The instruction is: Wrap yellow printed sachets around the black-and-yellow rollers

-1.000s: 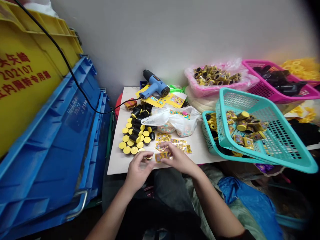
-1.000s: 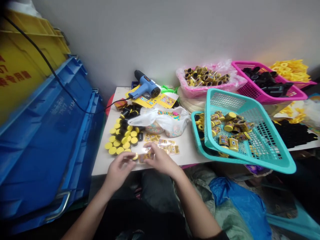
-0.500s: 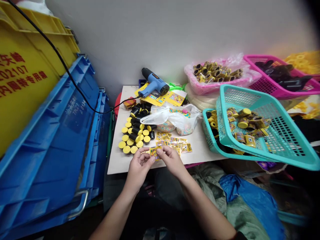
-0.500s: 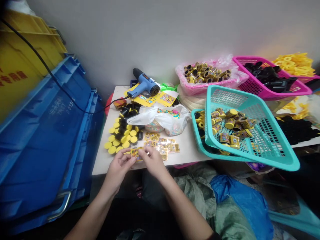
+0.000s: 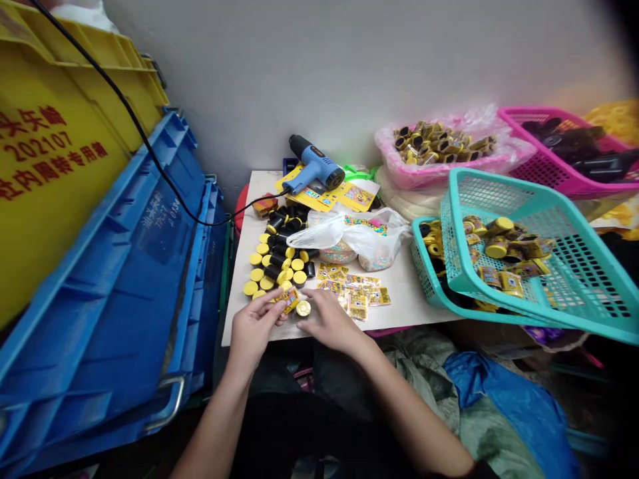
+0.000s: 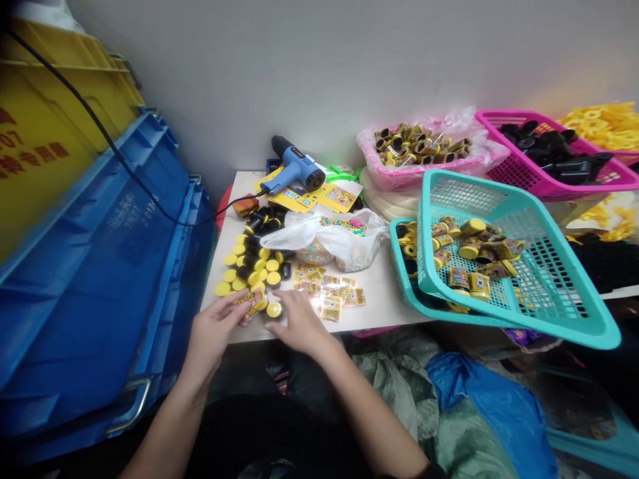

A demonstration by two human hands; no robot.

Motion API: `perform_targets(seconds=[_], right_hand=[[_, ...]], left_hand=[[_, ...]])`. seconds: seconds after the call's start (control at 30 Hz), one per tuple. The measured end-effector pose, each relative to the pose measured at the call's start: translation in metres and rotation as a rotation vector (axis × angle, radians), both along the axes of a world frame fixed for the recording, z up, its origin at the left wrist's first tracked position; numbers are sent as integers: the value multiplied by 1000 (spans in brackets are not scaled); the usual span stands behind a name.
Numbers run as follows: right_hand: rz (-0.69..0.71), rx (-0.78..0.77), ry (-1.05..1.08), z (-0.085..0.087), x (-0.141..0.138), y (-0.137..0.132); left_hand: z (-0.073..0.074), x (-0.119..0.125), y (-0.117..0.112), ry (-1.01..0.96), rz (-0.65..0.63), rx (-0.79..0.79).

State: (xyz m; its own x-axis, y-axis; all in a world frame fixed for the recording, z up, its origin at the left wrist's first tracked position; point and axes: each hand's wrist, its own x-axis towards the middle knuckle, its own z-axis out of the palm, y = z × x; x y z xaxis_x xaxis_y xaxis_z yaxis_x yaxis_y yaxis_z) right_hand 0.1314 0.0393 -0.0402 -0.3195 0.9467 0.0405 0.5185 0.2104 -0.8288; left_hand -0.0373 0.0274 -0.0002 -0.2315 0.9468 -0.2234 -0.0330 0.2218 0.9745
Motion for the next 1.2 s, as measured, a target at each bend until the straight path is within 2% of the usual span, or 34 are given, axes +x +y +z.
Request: perform_targets(seconds=[0.07,0.13,0.23,0.3,0.37,0.5,0.6,0.73,0.83,0.93,1.1,1.2], right_hand=[[37,39,-58,-4,-2,0],[-83,6,15,-3,1,0],[-243,-166,414,9,11,2],[-205,-302,693,19,18,3],[-139,-368,809,26,21,2],[-118,-395,822,29,18,0],[-133,-471,861,29,17,-2],[-63,-559,830,31,21,-2],[-70,-587,797,29,25,-1],[-125,-514,754,27,26,-1],[-190,-272,604,30,22,-9],[-206,-290,595,28,20,-11]], left_hand=[[-1,0,-1,33,8,-9],[-2,-2,-1,67,27,-13],[-5,-4,-3,65,26,2],[-7,-4,-4,42,12,15],[-10,-3,-6,12,-8,23],[-13,0,-7,-138,-63,27],[-13,-1,-8,-240,-84,-4],[-15,-5,-9,-284,-122,-16],[-18,-6,-10,-268,-169,11],[-18,-5,-9,-228,-181,36],[-7,-2,-8,-77,-194,103],[-2,-2,-7,1,-230,169]])
